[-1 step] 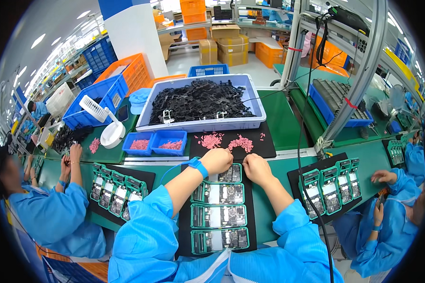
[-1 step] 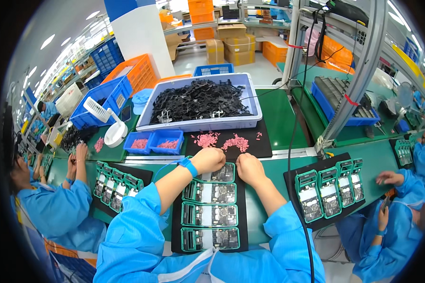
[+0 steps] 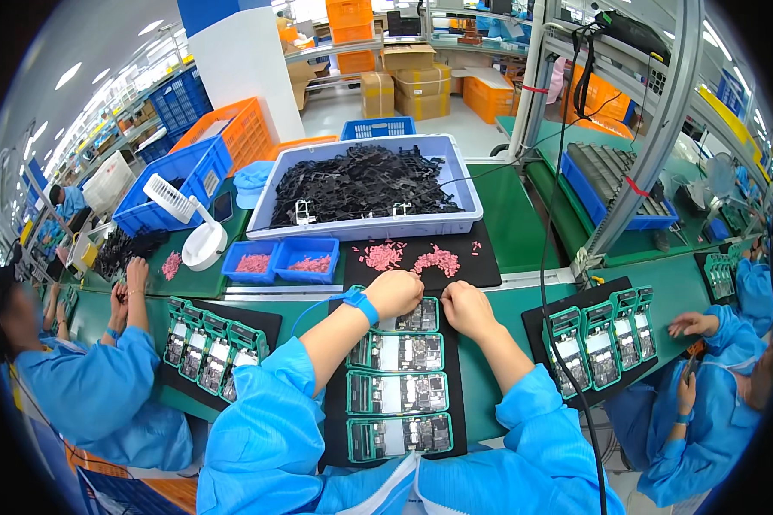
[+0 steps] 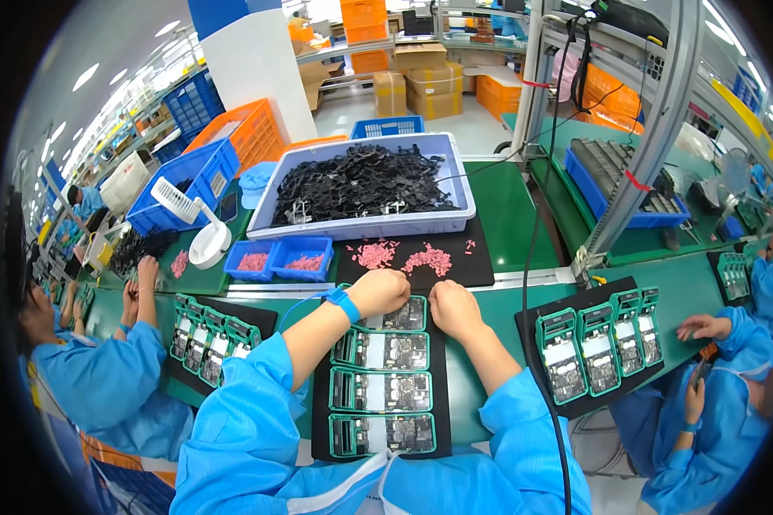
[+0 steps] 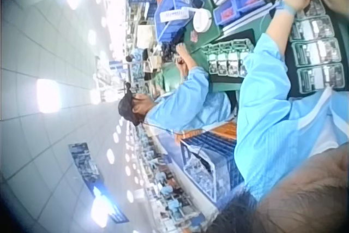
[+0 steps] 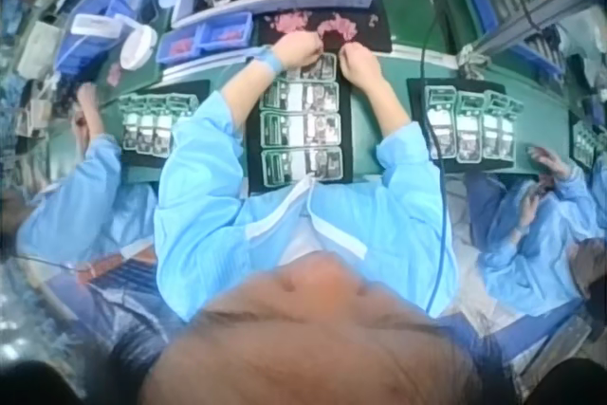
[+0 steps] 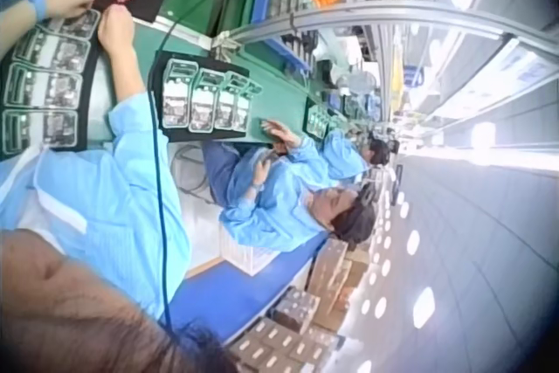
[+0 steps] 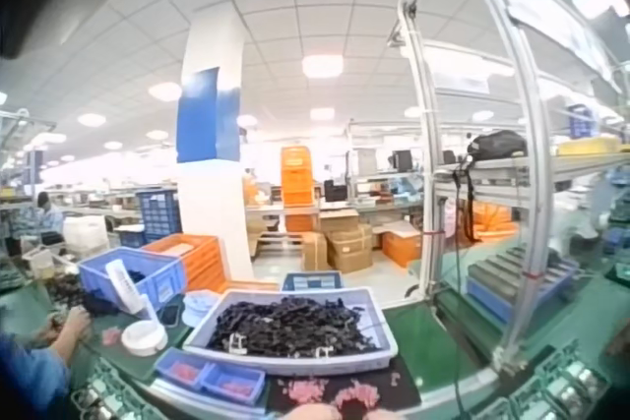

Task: The person attaches small pink pads onto circuit boards held in a tray by hand, passes the tray to another worker along the assembly line, and scoops pink pads into a small container.

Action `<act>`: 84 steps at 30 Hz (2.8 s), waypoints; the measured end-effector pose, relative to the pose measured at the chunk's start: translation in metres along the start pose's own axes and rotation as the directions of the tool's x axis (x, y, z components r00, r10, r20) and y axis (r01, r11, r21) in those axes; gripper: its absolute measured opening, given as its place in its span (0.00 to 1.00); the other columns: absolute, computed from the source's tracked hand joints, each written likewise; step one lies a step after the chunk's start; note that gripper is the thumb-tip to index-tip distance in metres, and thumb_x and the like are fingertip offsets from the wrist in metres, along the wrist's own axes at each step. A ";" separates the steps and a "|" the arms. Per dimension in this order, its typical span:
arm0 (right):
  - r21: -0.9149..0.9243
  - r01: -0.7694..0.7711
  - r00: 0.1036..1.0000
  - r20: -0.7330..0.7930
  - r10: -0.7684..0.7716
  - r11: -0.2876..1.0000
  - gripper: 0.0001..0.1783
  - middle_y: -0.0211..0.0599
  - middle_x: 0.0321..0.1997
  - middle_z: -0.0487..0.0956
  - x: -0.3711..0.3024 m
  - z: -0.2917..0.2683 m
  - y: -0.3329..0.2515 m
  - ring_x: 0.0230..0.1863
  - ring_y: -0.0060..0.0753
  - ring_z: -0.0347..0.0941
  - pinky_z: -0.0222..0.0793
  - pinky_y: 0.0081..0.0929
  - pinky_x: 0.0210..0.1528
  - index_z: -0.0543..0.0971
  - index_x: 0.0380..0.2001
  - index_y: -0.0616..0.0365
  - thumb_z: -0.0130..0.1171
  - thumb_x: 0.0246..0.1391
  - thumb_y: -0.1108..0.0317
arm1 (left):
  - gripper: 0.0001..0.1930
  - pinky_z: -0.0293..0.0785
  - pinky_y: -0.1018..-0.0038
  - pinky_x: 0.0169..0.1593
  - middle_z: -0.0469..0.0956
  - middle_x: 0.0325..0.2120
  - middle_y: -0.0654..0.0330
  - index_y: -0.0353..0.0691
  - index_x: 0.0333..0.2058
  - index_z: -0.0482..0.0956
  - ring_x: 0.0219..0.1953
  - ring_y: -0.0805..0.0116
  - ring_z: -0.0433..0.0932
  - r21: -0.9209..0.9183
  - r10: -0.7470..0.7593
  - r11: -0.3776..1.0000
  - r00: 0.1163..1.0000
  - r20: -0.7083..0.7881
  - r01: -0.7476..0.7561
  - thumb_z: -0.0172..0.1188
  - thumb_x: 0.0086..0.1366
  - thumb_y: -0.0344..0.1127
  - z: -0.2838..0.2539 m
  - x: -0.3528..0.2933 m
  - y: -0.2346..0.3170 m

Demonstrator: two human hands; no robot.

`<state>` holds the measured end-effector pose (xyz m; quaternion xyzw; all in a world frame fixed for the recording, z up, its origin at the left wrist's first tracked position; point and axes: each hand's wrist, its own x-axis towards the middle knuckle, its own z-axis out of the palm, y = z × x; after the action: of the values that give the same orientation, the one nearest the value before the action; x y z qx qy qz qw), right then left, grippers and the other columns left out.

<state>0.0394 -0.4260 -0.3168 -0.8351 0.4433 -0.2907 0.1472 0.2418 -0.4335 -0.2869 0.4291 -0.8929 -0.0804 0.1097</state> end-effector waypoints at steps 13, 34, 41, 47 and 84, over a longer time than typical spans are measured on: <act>0.031 0.069 0.997 0.028 -0.070 0.997 0.04 0.43 0.26 0.75 -0.025 -0.008 -0.019 0.33 0.47 0.73 0.70 0.41 0.35 0.75 0.23 0.59 0.56 0.45 0.70 | 0.05 0.75 0.65 0.38 0.78 0.25 0.57 0.40 0.20 0.79 0.33 0.57 0.78 0.289 0.055 0.956 0.999 -0.004 -0.051 0.57 0.49 0.33 0.009 0.004 0.012; -0.199 0.506 0.859 0.210 -0.468 0.839 0.03 0.34 0.24 0.73 -0.028 -0.001 -0.039 0.30 0.37 0.72 0.67 0.33 0.35 0.74 0.19 0.54 0.54 0.41 0.69 | 0.08 0.75 0.66 0.40 0.78 0.27 0.56 0.42 0.29 0.84 0.34 0.57 0.78 -0.080 0.005 0.997 0.999 -0.051 -0.009 0.59 0.49 0.32 0.000 -0.013 -0.006; -0.212 0.553 0.826 0.268 -0.496 0.806 0.04 0.30 0.27 0.74 -0.040 -0.012 -0.038 0.33 0.32 0.72 0.64 0.30 0.37 0.76 0.20 0.52 0.54 0.41 0.67 | 0.05 0.75 0.63 0.39 0.80 0.25 0.52 0.39 0.25 0.83 0.31 0.55 0.79 -0.079 -0.268 0.963 0.949 -0.166 0.258 0.61 0.48 0.32 -0.005 0.007 -0.053; 0.118 0.391 0.876 0.256 -0.409 0.913 0.04 0.36 0.24 0.73 -0.018 -0.022 -0.032 0.30 0.41 0.73 0.69 0.36 0.32 0.78 0.20 0.53 0.55 0.40 0.69 | 0.07 0.76 0.64 0.40 0.80 0.25 0.49 0.41 0.25 0.84 0.30 0.52 0.79 -0.020 -0.470 0.882 0.882 -0.025 0.470 0.63 0.45 0.34 0.026 0.040 -0.065; -0.240 -0.100 0.993 0.038 0.112 0.966 0.06 0.51 0.28 0.80 0.077 0.041 0.003 0.32 0.52 0.78 0.75 0.44 0.35 0.81 0.21 0.61 0.55 0.39 0.73 | 0.04 0.73 0.61 0.40 0.78 0.27 0.49 0.36 0.25 0.77 0.34 0.50 0.78 -0.155 -0.313 0.942 0.946 -0.080 0.298 0.59 0.52 0.30 -0.026 -0.006 0.003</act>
<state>0.0971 -0.4919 -0.3233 -0.8291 0.5149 -0.2055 0.0728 0.2500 -0.4280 -0.2618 0.5574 -0.8007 -0.1369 0.1717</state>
